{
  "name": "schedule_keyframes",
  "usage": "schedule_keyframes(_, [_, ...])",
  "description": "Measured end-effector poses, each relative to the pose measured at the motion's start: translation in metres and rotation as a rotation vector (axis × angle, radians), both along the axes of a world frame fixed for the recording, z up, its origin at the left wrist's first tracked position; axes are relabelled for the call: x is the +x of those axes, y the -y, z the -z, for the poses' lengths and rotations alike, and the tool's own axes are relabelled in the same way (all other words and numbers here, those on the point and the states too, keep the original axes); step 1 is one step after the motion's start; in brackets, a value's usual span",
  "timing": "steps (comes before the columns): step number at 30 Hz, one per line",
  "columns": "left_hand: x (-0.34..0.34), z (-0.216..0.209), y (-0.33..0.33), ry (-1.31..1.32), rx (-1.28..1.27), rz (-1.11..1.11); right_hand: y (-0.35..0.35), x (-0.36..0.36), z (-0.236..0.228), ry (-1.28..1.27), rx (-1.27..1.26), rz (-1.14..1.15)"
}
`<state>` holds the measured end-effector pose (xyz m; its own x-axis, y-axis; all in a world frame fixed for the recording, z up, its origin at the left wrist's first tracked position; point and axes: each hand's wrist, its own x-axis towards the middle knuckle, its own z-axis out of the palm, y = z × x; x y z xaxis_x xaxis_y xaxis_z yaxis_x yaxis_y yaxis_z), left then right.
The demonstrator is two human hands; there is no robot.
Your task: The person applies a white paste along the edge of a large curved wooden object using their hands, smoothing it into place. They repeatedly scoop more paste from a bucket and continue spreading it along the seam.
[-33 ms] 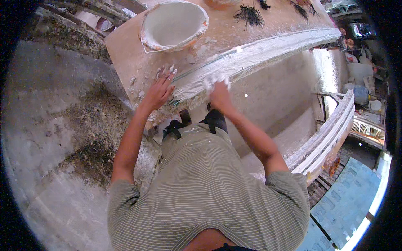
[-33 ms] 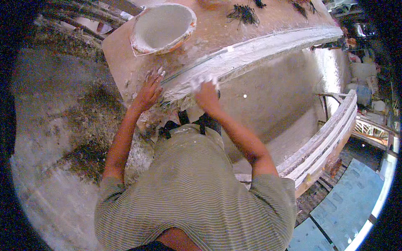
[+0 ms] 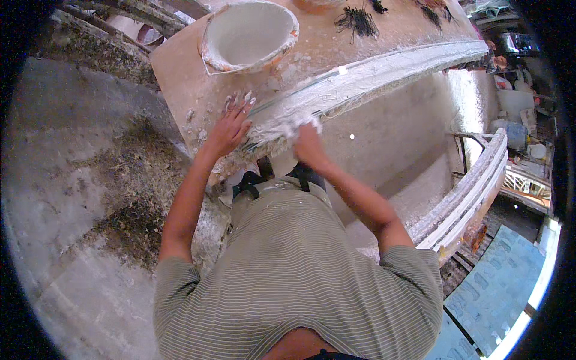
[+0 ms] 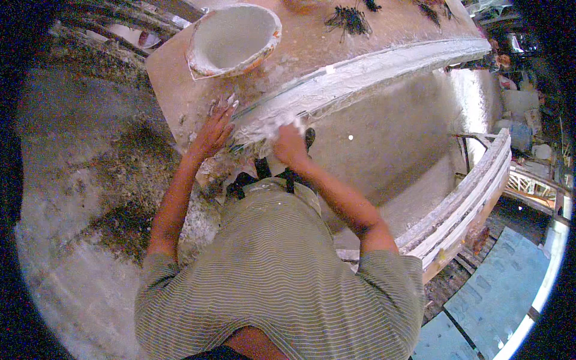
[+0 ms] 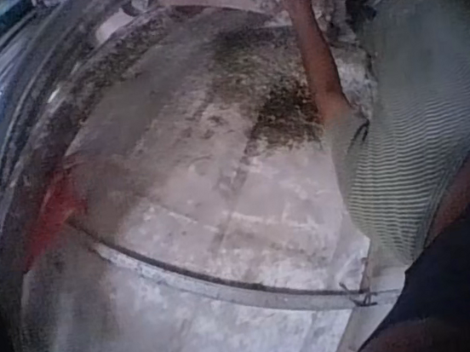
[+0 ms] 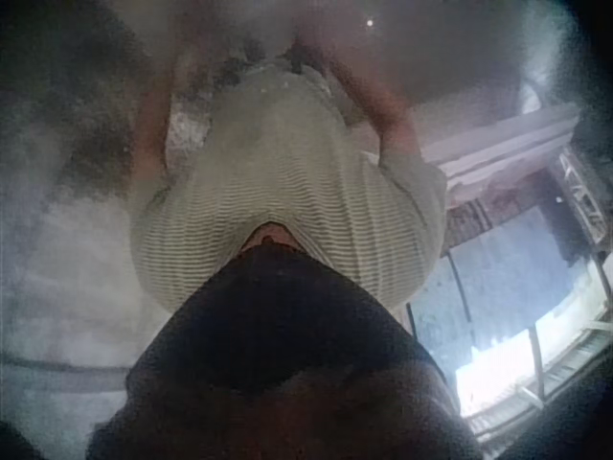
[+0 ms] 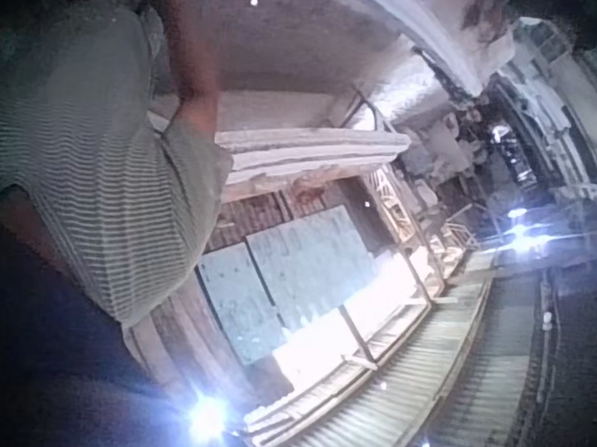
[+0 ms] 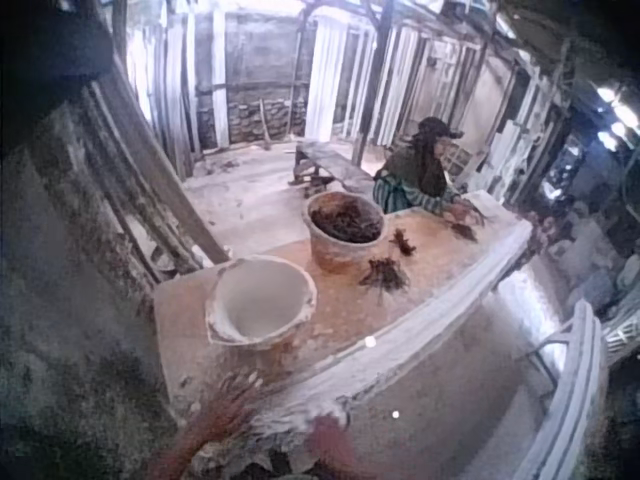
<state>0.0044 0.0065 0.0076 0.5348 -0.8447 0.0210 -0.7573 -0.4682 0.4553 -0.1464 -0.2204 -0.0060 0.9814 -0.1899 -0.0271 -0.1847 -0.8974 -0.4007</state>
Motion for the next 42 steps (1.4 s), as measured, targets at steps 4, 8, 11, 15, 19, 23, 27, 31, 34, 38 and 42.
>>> schedule_keyframes(4, [0.004,0.015,0.026,0.079,0.126,0.073,-0.064,0.006,-0.028,-0.525,0.416,-0.170])
schedule_keyframes(8, [0.000,0.024,0.040,0.157,0.152,0.266,-0.089,0.015,-0.024,-0.551,0.487,-0.110])
schedule_keyframes(11, [-0.002,0.034,0.035,0.081,0.094,0.323,-0.063,0.022,0.012,-0.487,0.409,-0.254])
schedule_keyframes(15, [0.000,0.033,0.024,0.011,0.189,0.330,0.026,0.040,0.044,-0.175,0.141,-0.469])
schedule_keyframes(19, [0.002,0.041,0.018,0.100,0.231,0.340,0.131,0.053,0.016,-0.279,0.459,0.113])
schedule_keyframes(23, [-0.014,0.025,0.001,0.138,0.214,0.304,0.167,0.054,-0.014,-0.195,0.522,0.585])
schedule_keyframes(27, [-0.030,-0.001,-0.006,0.146,0.268,0.323,0.086,0.026,-0.009,-0.341,0.310,0.361])
schedule_keyframes(31, [-0.028,0.008,0.027,0.265,0.170,0.325,0.022,0.007,0.049,-0.407,0.250,0.100])
schedule_keyframes(34, [-0.022,0.013,0.073,0.300,0.154,0.307,0.032,0.033,-0.027,-0.509,0.247,0.313])
schedule_keyframes(38, [-0.008,0.021,0.180,0.348,0.059,0.353,0.155,0.051,0.004,-0.404,-0.002,0.200])
schedule_keyframes(42, [-0.004,0.020,0.262,0.303,0.053,0.290,0.286,0.065,-0.015,-0.394,-0.004,0.311])
